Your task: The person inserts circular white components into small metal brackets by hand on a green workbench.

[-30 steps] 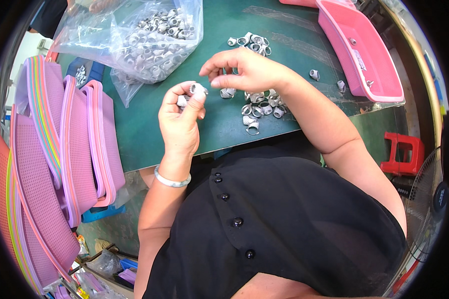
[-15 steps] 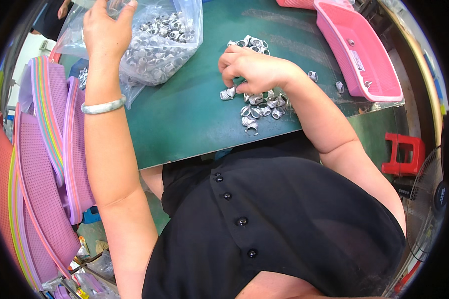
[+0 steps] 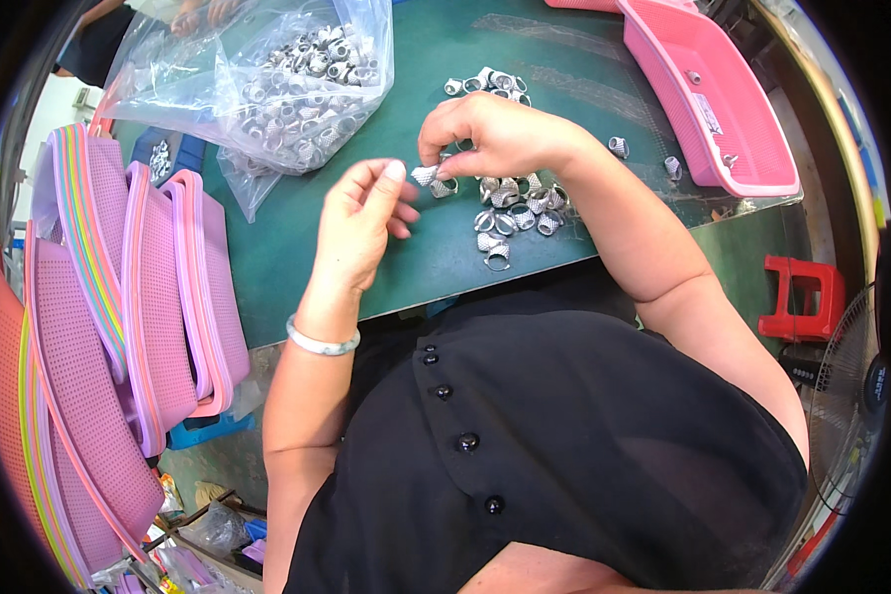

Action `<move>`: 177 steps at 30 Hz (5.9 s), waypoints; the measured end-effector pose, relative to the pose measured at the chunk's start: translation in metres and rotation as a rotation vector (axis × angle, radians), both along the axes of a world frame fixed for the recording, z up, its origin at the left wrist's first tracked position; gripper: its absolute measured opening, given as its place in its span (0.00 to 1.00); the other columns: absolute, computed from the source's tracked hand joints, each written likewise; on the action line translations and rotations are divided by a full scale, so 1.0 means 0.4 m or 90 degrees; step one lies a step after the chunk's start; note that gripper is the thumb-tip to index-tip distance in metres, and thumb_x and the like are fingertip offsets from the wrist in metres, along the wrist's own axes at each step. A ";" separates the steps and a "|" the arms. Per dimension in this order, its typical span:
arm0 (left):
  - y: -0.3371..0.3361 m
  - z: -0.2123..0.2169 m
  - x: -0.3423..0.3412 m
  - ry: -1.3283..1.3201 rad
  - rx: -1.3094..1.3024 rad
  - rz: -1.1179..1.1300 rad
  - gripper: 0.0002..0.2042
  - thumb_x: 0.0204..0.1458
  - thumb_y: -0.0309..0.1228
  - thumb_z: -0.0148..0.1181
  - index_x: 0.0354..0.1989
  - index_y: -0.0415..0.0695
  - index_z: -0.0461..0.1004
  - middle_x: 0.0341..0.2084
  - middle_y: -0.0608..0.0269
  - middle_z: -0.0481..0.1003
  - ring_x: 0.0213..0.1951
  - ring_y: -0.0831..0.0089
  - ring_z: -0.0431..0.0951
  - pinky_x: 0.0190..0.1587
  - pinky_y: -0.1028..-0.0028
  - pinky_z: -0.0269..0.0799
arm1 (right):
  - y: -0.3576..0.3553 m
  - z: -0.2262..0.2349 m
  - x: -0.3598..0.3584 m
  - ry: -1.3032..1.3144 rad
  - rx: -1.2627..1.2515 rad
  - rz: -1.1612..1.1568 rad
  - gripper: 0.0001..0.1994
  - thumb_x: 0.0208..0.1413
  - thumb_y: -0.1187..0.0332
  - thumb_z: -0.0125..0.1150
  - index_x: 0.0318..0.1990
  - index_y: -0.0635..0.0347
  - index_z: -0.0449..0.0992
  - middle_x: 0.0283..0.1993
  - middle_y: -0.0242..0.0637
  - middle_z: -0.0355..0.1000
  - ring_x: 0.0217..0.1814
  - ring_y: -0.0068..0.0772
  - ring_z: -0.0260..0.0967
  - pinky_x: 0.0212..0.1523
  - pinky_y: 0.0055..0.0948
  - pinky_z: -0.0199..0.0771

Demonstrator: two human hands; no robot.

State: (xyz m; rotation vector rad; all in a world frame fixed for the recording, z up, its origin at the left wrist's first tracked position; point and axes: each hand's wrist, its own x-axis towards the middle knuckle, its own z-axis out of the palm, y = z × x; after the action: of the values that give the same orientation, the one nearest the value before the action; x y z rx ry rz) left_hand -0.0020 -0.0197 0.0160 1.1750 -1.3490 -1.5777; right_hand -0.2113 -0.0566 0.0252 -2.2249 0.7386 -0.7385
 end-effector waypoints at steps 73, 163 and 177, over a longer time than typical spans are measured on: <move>0.041 -0.066 -0.002 0.426 0.249 -0.046 0.11 0.58 0.35 0.48 0.41 0.40 0.69 0.30 0.62 0.72 0.23 0.81 0.65 0.22 0.83 0.59 | 0.011 -0.007 0.027 -0.085 0.196 -0.008 0.09 0.53 0.68 0.56 0.33 0.67 0.77 0.33 0.35 0.71 0.37 0.24 0.66 0.39 0.23 0.65; 0.041 -0.064 0.017 0.383 0.048 -0.005 0.14 0.51 0.25 0.57 0.46 0.47 0.68 0.36 0.67 0.73 0.32 0.79 0.71 0.30 0.80 0.65 | 0.034 0.004 0.048 -0.146 -0.099 -0.068 0.13 0.42 0.78 0.61 0.38 0.62 0.74 0.35 0.36 0.71 0.38 0.33 0.70 0.37 0.28 0.70; 0.021 -0.007 0.014 0.274 -0.062 0.008 0.15 0.49 0.21 0.58 0.46 0.43 0.68 0.37 0.64 0.73 0.33 0.80 0.71 0.30 0.80 0.66 | -0.025 -0.018 -0.007 0.031 -0.234 -0.289 0.07 0.48 0.77 0.54 0.35 0.64 0.75 0.33 0.40 0.72 0.35 0.41 0.70 0.36 0.31 0.70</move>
State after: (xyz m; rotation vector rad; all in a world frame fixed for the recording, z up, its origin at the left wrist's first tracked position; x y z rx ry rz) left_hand 0.0038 -0.0111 0.0134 0.7283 -1.1146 -1.6210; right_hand -0.2142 -0.0664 0.0181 -2.4307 1.2399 -1.1170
